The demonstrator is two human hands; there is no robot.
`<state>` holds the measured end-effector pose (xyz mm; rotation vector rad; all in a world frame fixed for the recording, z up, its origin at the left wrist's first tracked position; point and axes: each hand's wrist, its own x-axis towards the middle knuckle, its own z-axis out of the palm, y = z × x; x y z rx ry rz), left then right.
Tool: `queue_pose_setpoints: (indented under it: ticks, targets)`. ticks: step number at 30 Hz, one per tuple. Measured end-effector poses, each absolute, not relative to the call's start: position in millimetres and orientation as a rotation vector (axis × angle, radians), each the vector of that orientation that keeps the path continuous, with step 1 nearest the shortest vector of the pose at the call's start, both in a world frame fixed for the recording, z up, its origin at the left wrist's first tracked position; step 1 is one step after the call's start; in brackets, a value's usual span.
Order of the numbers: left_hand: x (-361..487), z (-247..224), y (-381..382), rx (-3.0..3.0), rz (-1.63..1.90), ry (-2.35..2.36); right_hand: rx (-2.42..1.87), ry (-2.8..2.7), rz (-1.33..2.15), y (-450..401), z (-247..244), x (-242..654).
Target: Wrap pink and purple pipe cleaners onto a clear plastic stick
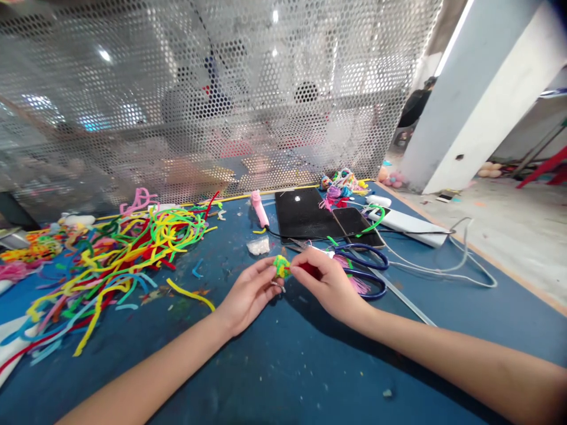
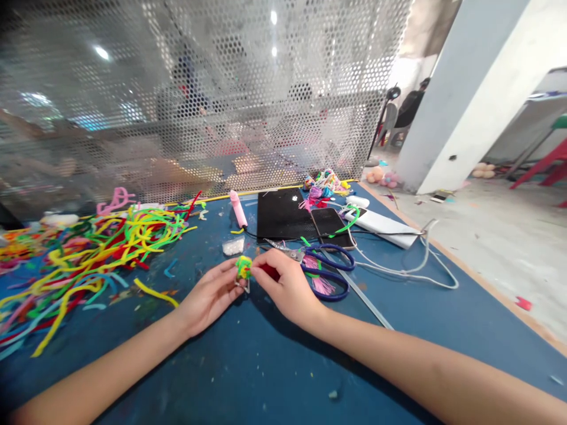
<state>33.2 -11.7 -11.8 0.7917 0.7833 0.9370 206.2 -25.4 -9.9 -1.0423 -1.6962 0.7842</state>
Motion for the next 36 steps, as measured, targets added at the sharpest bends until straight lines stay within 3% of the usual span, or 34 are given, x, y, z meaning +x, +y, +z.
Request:
queue_pose_setpoints:
  ticks: [10,19,36]
  targets:
    - [36,-16,-15,0.970,0.937,0.815,-1.025,-1.781,0.698,-30,-8,204]
    - [39,-16,-25,1.345,0.902,0.884,-1.133,-1.521,1.072,-30,-17,196]
    - [24,-10,-17,1.414,1.038,1.127,-1.105,-1.542,1.289,-25,-13,202]
